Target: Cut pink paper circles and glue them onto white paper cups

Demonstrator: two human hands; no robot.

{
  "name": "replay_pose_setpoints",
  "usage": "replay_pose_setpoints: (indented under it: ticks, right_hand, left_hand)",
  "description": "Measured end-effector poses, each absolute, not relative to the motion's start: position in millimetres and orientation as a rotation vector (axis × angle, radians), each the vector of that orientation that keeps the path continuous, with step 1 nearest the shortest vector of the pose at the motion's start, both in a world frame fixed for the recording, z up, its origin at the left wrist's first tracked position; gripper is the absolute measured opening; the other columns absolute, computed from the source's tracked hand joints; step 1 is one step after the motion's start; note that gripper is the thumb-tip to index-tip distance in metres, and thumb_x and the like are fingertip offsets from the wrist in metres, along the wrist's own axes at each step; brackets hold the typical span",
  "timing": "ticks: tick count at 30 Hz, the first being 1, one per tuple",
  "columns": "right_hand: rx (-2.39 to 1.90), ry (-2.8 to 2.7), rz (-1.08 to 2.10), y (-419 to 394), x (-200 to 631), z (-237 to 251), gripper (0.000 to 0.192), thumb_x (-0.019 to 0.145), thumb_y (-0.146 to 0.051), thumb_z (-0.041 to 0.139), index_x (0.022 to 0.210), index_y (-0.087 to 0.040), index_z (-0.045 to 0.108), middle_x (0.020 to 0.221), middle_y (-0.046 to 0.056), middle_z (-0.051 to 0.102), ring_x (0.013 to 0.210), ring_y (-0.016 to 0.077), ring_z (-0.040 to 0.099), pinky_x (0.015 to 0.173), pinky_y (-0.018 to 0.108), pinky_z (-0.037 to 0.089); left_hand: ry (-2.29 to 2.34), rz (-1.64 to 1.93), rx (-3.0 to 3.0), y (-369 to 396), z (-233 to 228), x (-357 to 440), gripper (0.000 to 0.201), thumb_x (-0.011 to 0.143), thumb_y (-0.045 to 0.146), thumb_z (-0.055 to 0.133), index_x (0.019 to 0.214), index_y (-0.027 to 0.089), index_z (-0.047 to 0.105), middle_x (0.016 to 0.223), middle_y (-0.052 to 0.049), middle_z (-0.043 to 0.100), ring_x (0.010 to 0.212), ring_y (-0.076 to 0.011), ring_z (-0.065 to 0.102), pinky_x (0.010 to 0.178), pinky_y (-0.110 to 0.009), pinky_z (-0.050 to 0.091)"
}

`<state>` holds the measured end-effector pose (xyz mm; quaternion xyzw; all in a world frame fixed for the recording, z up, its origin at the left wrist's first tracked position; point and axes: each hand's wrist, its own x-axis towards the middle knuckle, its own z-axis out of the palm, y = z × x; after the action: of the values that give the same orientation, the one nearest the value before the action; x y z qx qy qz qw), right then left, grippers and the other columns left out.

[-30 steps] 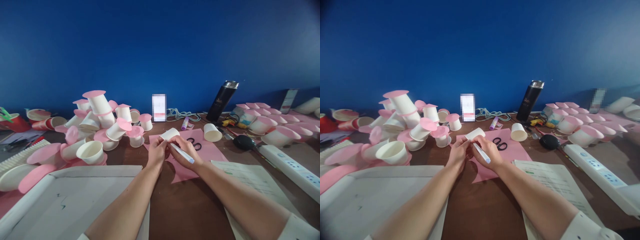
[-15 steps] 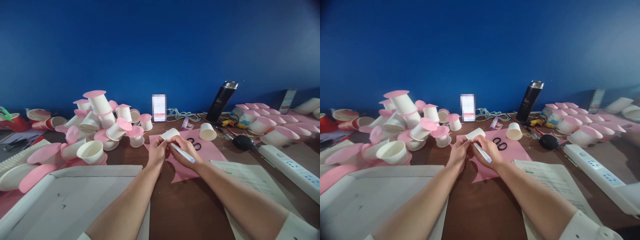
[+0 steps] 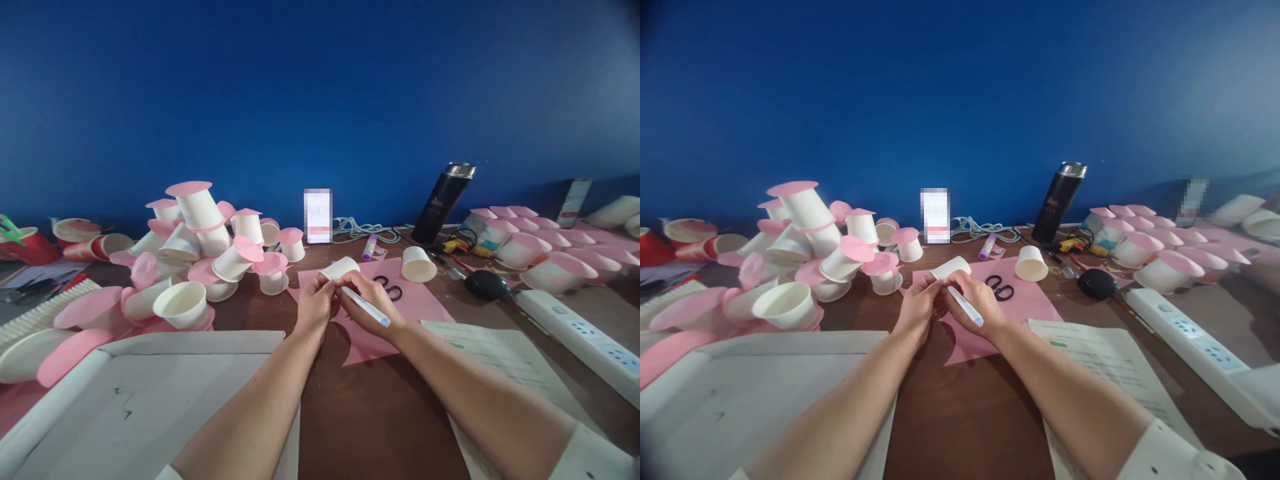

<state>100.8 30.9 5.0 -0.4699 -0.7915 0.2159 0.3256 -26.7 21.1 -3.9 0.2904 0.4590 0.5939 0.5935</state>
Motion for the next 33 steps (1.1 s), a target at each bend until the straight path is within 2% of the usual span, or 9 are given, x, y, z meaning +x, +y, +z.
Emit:
replay_pose_setpoints:
  ticks: [16, 22, 28, 33]
  right_hand:
    - [-1.241, -2.084, 0.576, 29.9, 100.3, 7.0, 0.011, 0.088, -0.032, 0.049, 0.092, -0.023, 0.054, 0.074, -0.001, 0.065, 0.059, 0.0149, 0.062, 0.057, 0.023, 0.042]
    - [-1.233, -2.091, 0.577, 29.7, 100.5, 7.0, 0.013, 0.088, -0.033, 0.049, 0.092, -0.022, 0.054, 0.073, -0.001, 0.064, 0.059, 0.0150, 0.061, 0.056, 0.023, 0.041]
    - [-1.241, -2.083, 0.573, 29.0, 99.6, 7.5, 0.012, 0.088, -0.033, 0.049, 0.091, -0.022, 0.054, 0.074, -0.001, 0.065, 0.059, 0.0148, 0.062, 0.056, 0.023, 0.041]
    - [-1.237, -2.090, 0.579, 29.6, 99.5, 8.0, 0.011, 0.087, -0.032, 0.049, 0.090, -0.022, 0.053, 0.074, -0.001, 0.065, 0.060, 0.0150, 0.062, 0.057, 0.024, 0.042]
  left_hand:
    - [1.023, 1.398, 0.700, 23.2, -8.5, -26.9, 0.017, 0.066, 0.026, 0.065, 0.069, 0.018, 0.050, 0.046, 0.007, 0.043, 0.038, -0.0063, 0.038, 0.040, -0.018, 0.029]
    - [1.069, 1.382, 0.697, 21.1, -4.0, -26.5, 0.018, 0.067, 0.028, 0.065, 0.069, 0.018, 0.050, 0.050, 0.005, 0.046, 0.041, -0.0077, 0.044, 0.042, -0.018, 0.031]
    - [1.049, 1.382, 0.694, 20.9, -4.3, -26.6, 0.017, 0.066, 0.026, 0.065, 0.067, 0.018, 0.049, 0.047, 0.006, 0.044, 0.039, -0.0066, 0.040, 0.041, -0.018, 0.029]
    - [1.067, 1.395, 0.709, 22.4, -7.2, -27.1, 0.016, 0.067, 0.026, 0.065, 0.068, 0.018, 0.052, 0.049, 0.005, 0.047, 0.041, -0.0075, 0.043, 0.042, -0.019, 0.032]
